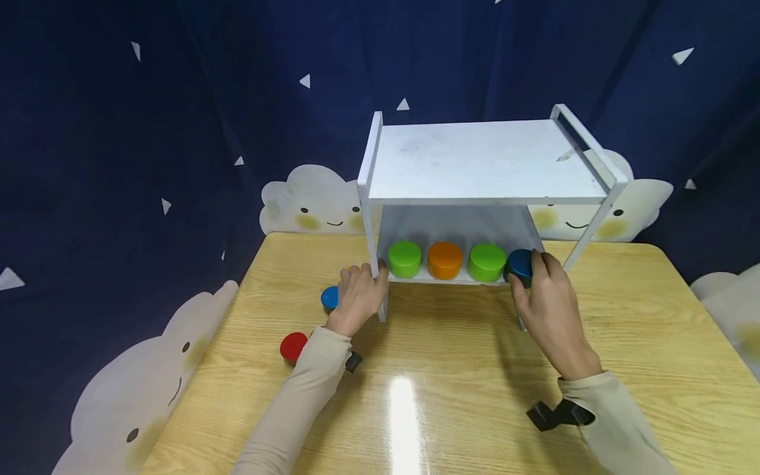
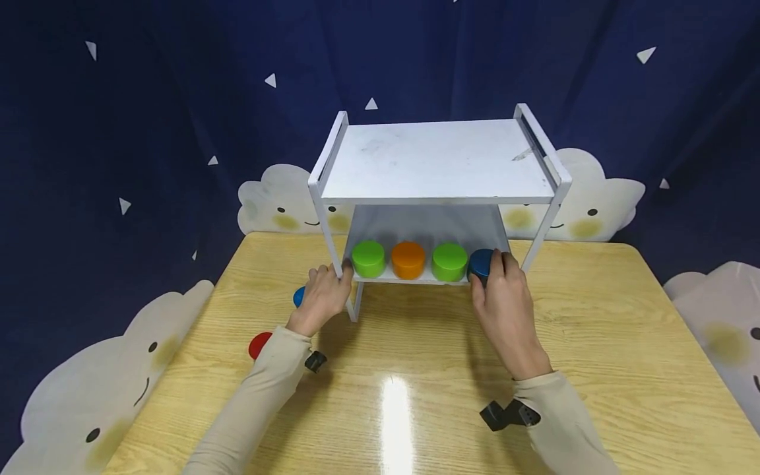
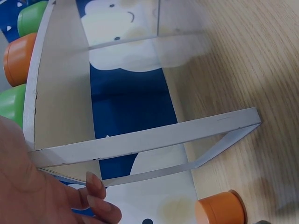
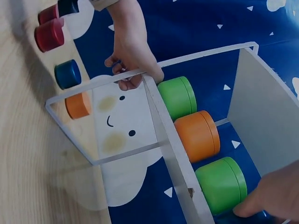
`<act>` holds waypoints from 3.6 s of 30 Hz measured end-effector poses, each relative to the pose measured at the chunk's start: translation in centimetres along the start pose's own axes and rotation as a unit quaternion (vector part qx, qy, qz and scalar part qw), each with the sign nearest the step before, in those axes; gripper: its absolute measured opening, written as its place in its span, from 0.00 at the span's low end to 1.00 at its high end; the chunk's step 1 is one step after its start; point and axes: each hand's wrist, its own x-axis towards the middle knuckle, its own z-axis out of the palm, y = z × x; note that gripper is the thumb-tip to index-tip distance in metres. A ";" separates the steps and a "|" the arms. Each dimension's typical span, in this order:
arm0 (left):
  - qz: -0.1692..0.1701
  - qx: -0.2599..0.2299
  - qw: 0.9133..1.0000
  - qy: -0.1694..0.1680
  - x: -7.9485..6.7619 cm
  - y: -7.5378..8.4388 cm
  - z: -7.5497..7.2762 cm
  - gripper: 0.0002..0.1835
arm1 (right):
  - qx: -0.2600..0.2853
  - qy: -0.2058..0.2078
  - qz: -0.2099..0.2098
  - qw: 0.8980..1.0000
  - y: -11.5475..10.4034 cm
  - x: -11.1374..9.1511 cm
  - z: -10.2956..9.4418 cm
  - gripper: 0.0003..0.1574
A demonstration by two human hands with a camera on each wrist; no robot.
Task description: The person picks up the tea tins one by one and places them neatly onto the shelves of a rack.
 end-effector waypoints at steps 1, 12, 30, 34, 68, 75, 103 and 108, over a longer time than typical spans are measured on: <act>-0.001 -0.002 1.000 0.000 0.0 0.0 0.0 0.26 | -0.001 -0.002 0.003 1.000 0.0 0.1 0.1 0.31; 0.009 0.010 1.000 -0.002 0.1 0.1 -0.1 0.28 | -0.034 -0.012 0.026 0.999 -0.4 0.5 0.6 0.33; -0.009 0.001 1.000 0.000 0.0 0.0 0.0 0.29 | -0.082 0.008 0.023 0.996 0.2 0.2 1.3 0.35; -0.004 0.005 1.000 0.003 0.0 0.0 -0.1 0.29 | -0.080 0.017 0.018 0.997 0.2 0.3 1.4 0.35; 0.010 -0.019 0.998 0.063 -0.7 -0.4 0.2 0.31 | -0.123 -0.076 0.106 0.984 7.6 0.0 -0.6 0.31; 0.042 -0.005 0.997 0.067 -2.3 -1.4 0.3 0.36 | -0.129 -0.099 0.095 0.982 9.0 0.1 0.2 0.31; -0.151 0.013 0.988 -0.032 -10.7 -10.8 -0.1 0.48 | -0.091 -0.080 0.084 0.989 9.2 0.3 1.3 0.23; -0.159 -0.032 0.987 -0.015 -11.4 -12.1 -0.4 0.43 | -0.086 -0.078 0.091 0.989 9.3 0.1 1.4 0.23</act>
